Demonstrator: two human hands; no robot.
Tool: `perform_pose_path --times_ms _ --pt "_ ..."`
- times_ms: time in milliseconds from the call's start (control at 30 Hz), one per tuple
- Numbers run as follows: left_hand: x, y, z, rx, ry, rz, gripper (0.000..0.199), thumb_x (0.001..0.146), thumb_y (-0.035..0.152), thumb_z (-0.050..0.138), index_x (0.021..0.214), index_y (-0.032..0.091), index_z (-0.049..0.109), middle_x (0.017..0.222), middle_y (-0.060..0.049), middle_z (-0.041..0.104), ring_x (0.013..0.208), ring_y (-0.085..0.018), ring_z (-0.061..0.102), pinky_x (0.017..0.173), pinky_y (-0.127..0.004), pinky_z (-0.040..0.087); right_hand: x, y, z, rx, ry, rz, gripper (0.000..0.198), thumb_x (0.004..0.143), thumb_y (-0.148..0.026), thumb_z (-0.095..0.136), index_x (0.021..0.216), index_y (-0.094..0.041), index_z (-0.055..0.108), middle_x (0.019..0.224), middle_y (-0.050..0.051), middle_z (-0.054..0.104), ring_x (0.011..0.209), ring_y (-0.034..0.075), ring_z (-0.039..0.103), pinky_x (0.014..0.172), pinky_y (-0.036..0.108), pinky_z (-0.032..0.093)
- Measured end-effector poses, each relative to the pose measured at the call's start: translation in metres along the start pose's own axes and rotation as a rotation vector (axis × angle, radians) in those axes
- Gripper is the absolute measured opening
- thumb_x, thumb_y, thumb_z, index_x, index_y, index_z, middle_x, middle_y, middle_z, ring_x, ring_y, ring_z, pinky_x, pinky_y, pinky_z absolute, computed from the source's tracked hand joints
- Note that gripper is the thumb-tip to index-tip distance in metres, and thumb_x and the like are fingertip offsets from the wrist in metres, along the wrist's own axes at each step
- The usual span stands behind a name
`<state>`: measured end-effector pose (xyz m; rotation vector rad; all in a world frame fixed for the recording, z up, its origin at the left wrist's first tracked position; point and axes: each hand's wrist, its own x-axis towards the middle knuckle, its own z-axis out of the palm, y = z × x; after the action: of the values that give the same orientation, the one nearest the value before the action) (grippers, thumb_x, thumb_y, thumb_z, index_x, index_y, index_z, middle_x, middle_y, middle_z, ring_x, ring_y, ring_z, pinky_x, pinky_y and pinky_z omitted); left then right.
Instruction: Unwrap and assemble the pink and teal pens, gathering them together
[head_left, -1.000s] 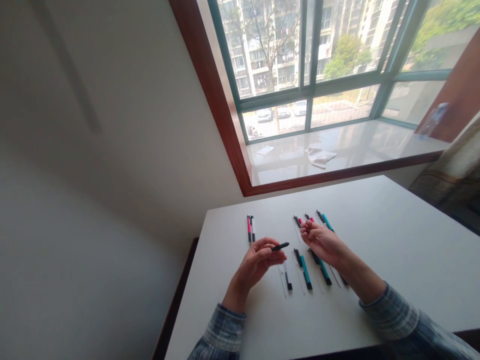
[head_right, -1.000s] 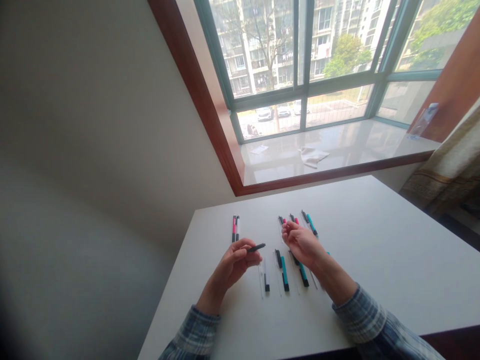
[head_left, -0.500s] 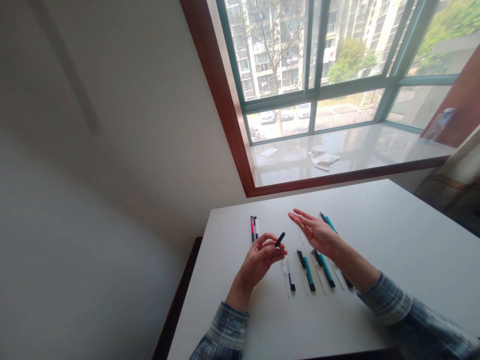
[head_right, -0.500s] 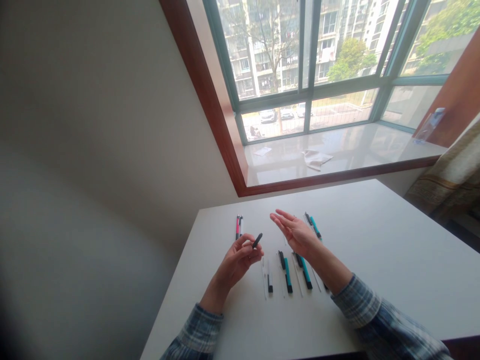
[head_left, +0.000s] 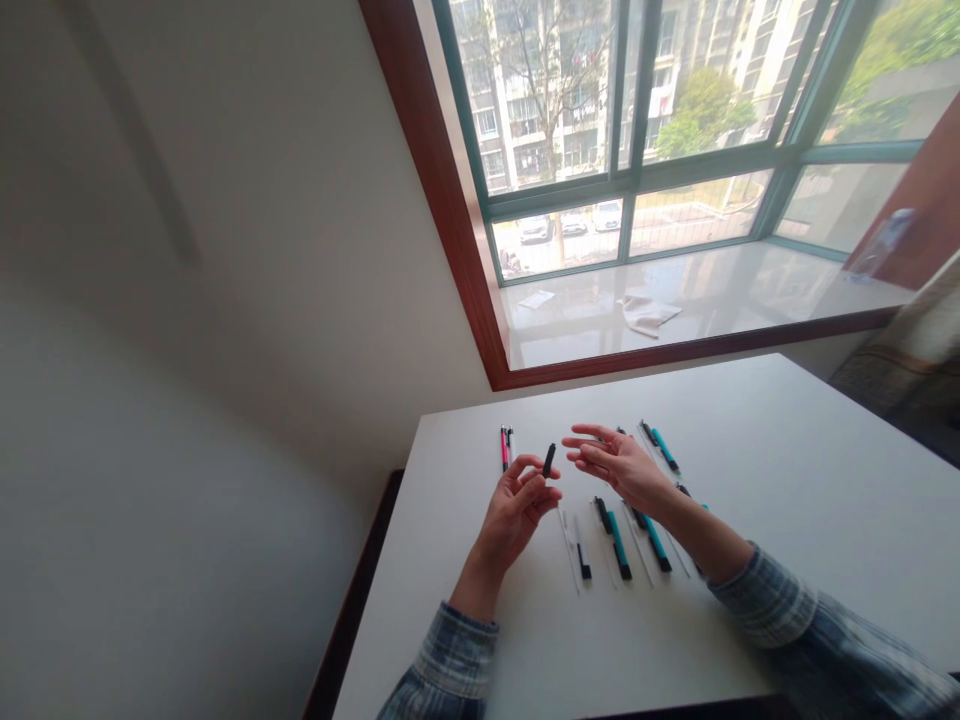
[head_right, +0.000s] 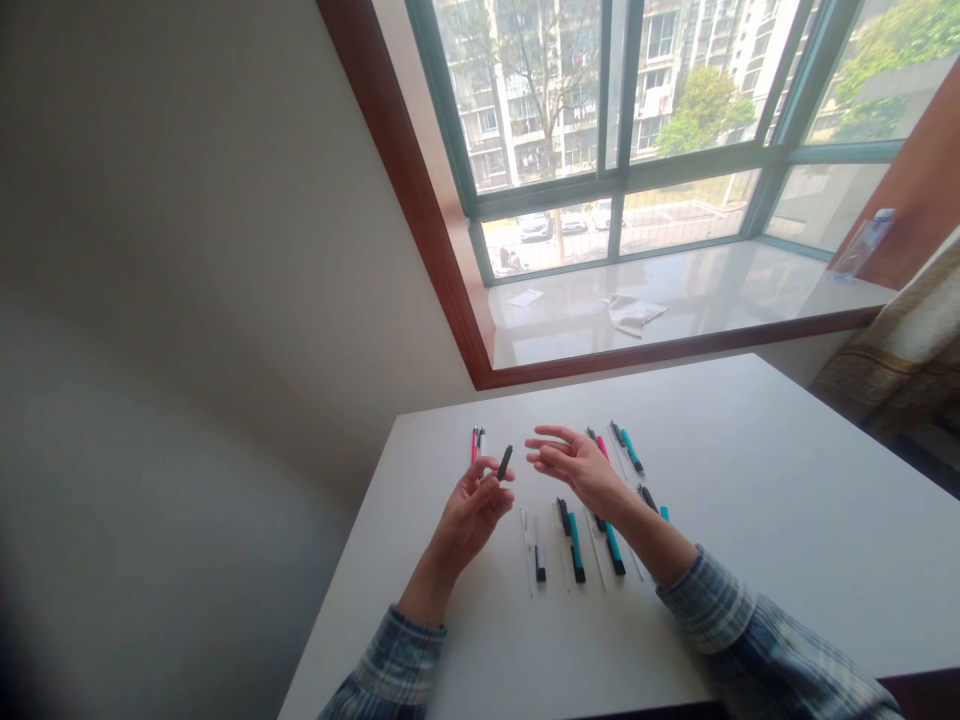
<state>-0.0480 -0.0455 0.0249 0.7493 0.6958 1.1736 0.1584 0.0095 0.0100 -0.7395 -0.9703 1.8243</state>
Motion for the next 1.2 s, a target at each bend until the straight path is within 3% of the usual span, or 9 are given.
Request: perform_pose_path --times_ms 267,600,800,967,1100,1200 --pt "0.000 0.001 0.000 -0.004 0.021 0.014 0.040 0.076 0.033 0.087 0.101 0.020 0.059 0.093 -0.001 0.072 0.069 -0.009 0.069 0.069 -0.020 0.054 -0.003 -0.002 0.008 0.033 -0.035 0.052 0.042 0.089 -0.044 0.074 0.122 -0.018 0.069 0.117 0.013 0.075 0.091 0.017 0.075 0.085 0.029 0.060" --pt "0.000 0.000 0.001 -0.036 0.044 -0.001 0.039 0.076 0.030 0.087 0.101 0.020 0.058 0.094 -0.001 0.072 0.067 -0.007 0.068 0.068 -0.018 0.054 0.001 0.005 0.001 -0.008 0.080 0.021 0.041 0.075 -0.041 0.086 0.108 -0.019 0.072 0.107 0.009 0.076 0.075 0.011 0.063 0.066 0.022 0.051" --pt "0.003 0.000 0.000 0.027 0.066 -0.023 0.035 0.078 0.029 0.084 0.101 0.019 0.059 0.097 -0.004 0.074 0.069 -0.011 0.070 0.068 -0.021 0.054 0.003 0.008 -0.001 -0.103 0.124 -0.046 0.042 0.074 -0.045 0.086 0.104 -0.019 0.074 0.108 0.010 0.077 0.085 0.016 0.067 0.081 0.031 0.054" --pt "0.007 -0.002 -0.003 0.109 0.191 0.002 0.032 0.079 0.032 0.081 0.101 0.018 0.062 0.092 -0.004 0.074 0.070 -0.013 0.071 0.072 -0.023 0.055 0.004 0.005 0.001 -0.063 0.064 -0.079 0.044 0.071 -0.043 0.088 0.105 -0.019 0.075 0.110 0.010 0.077 0.104 0.025 0.071 0.098 0.041 0.053" --pt "0.010 -0.006 -0.005 0.158 0.228 0.013 0.031 0.081 0.036 0.079 0.101 0.016 0.066 0.083 -0.005 0.075 0.071 -0.014 0.072 0.073 -0.024 0.055 0.002 0.003 0.001 -0.070 0.089 -0.049 0.044 0.070 -0.039 0.090 0.105 -0.018 0.073 0.103 0.010 0.079 0.098 0.023 0.073 0.095 0.039 0.055" --pt "0.011 -0.008 -0.005 0.179 0.254 0.018 0.032 0.081 0.037 0.080 0.100 0.015 0.068 0.079 -0.005 0.075 0.071 -0.015 0.072 0.070 -0.024 0.055 0.002 0.004 0.000 -0.093 0.106 -0.025 0.043 0.073 -0.046 0.087 0.101 -0.017 0.073 0.099 0.010 0.079 0.090 0.021 0.074 0.086 0.034 0.057"
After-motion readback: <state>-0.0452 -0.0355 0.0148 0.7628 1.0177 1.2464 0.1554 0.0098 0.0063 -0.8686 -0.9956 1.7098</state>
